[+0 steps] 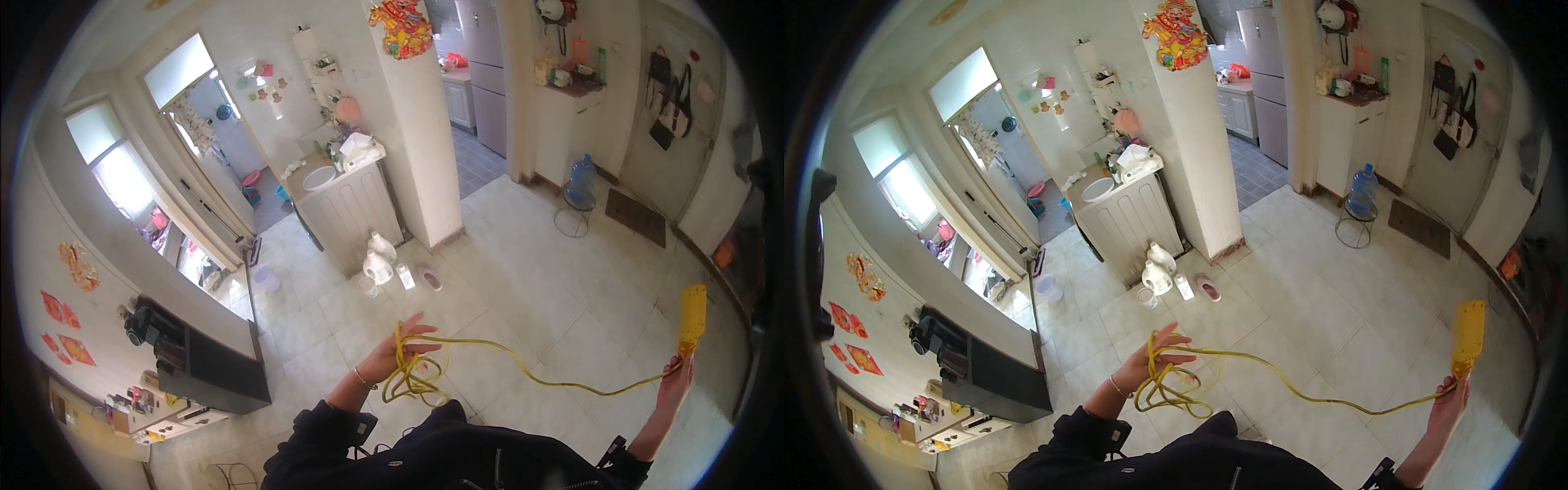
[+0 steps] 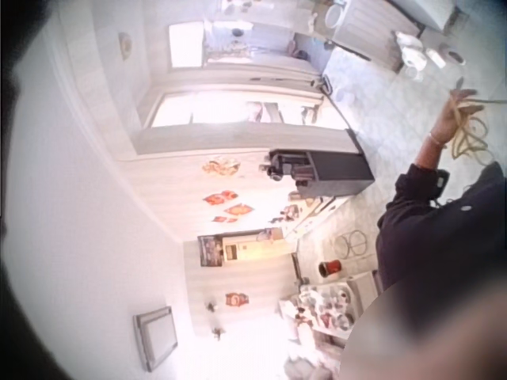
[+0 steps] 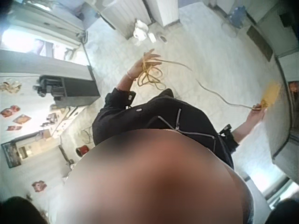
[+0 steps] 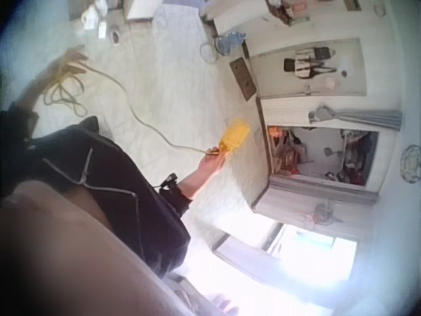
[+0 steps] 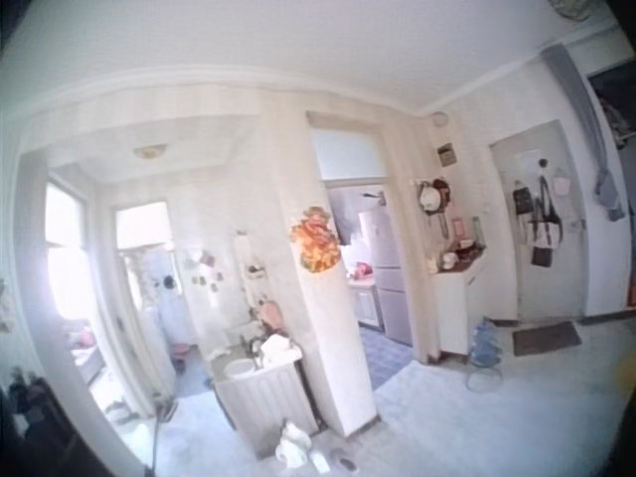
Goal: The person picks up a yellow extension cord from a cluttered table, walks to a wall outlet, plugs it in, then walks back and coils the cord by hand. They place the coiled cord on a desk and handle a roll of tape.
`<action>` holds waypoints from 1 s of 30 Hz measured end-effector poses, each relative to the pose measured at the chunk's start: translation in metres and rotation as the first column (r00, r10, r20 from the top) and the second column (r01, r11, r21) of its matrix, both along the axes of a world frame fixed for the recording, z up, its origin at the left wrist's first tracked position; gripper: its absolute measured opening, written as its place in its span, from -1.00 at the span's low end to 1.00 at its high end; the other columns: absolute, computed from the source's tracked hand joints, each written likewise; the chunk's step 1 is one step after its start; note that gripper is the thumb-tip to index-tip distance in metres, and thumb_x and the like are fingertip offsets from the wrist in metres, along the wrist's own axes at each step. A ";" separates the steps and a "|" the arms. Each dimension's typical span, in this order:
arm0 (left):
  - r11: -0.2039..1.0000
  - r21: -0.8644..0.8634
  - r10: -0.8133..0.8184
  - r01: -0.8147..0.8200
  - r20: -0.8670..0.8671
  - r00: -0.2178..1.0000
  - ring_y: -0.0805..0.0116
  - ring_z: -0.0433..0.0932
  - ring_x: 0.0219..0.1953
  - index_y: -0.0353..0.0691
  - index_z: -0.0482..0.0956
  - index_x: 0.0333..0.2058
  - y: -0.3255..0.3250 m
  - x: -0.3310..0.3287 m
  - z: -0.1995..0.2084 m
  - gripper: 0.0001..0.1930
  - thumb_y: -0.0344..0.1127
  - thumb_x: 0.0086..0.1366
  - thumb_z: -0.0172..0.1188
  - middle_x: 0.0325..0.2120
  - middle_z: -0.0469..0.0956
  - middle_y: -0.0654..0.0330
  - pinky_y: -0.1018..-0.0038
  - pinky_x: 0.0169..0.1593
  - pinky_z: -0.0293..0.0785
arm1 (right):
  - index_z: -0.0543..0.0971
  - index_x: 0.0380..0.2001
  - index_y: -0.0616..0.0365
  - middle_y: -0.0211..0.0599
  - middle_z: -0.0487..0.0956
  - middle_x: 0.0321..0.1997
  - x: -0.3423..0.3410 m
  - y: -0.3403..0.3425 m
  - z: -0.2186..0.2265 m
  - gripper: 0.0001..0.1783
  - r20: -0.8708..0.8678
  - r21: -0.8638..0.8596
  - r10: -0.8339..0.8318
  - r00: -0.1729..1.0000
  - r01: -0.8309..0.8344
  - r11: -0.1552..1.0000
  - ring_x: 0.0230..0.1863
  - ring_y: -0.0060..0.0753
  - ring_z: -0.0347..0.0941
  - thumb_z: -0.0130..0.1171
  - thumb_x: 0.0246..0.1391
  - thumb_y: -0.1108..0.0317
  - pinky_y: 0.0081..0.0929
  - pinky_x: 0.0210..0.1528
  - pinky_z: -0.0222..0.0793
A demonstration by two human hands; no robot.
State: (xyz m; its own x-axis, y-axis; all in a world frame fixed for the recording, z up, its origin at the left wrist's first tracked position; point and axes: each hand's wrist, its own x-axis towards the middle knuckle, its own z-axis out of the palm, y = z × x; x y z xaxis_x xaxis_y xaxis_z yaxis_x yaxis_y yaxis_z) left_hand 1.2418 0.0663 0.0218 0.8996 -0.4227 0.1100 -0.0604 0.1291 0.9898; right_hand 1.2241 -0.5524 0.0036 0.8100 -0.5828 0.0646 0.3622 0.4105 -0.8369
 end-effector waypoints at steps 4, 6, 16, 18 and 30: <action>0.900 -0.373 0.165 -0.226 -0.188 0.968 0.01 0.46 0.06 -0.11 -0.15 0.33 0.008 0.068 -0.004 -0.24 -0.51 0.26 0.07 0.24 0.16 -0.01 0.35 0.01 0.47 | 0.46 -0.15 0.08 -0.49 0.44 -0.36 0.079 0.045 0.005 -0.74 0.040 -0.027 0.086 0.996 -0.085 0.996 -0.39 -0.65 0.36 0.03 0.25 0.15 -0.66 -0.44 0.26; 0.855 -0.473 0.130 -0.213 -0.203 0.971 0.00 0.40 0.11 -0.11 -0.06 0.31 0.019 0.104 -0.006 -0.29 -0.58 0.24 0.02 0.28 0.11 0.01 0.37 -0.04 0.50 | 0.46 -0.16 0.09 -0.49 0.44 -0.39 0.102 0.065 0.010 -0.76 0.056 -0.060 0.121 0.991 -0.117 0.991 -0.40 -0.65 0.35 0.01 0.26 0.17 -0.65 -0.44 0.25; 0.888 0.409 -0.274 0.208 0.109 0.956 0.22 0.07 0.33 -0.26 0.47 0.06 -0.004 0.287 -0.006 -0.59 -0.49 0.20 0.06 0.33 0.00 0.05 0.40 0.24 0.13 | 0.46 -0.12 0.14 -0.47 0.47 -0.40 0.185 0.119 0.049 -0.71 -0.077 -0.160 0.006 0.997 -0.019 0.987 -0.48 -0.67 0.33 -0.03 0.28 0.17 -0.67 -0.46 0.23; 0.903 0.342 -0.257 0.259 -0.053 0.965 0.18 0.23 0.23 -0.19 0.23 0.21 -0.026 0.309 -0.005 -0.45 -0.53 0.21 -0.02 0.29 0.10 0.01 0.40 0.16 0.24 | 0.46 -0.07 0.25 -0.39 0.50 -0.35 0.194 0.120 0.052 -0.66 -0.094 -0.194 0.020 0.995 -0.038 0.980 -0.49 -0.62 0.33 -0.07 0.29 0.19 -0.62 -0.43 0.26; 0.953 -0.294 -0.226 0.072 -0.535 0.814 0.23 0.60 -0.29 -0.06 0.07 0.30 -0.195 0.409 0.014 -0.53 -0.21 0.44 -0.28 0.25 0.17 0.07 0.51 -0.41 0.42 | 0.45 -0.05 0.30 -0.39 0.52 -0.44 0.226 0.052 0.067 -0.59 -0.113 -0.206 0.046 0.993 -0.069 0.976 -0.47 -0.63 0.40 -0.08 0.29 0.14 -0.68 -0.40 0.31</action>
State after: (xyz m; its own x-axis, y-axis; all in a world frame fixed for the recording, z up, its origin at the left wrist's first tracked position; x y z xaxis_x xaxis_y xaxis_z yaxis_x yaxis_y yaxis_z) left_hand 1.6505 -0.1287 0.0356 0.7654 -0.5843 -0.2698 0.5306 0.3357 0.7783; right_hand 1.4496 -0.5005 0.0709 0.8505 -0.5180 0.0913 0.2466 0.2395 -0.9391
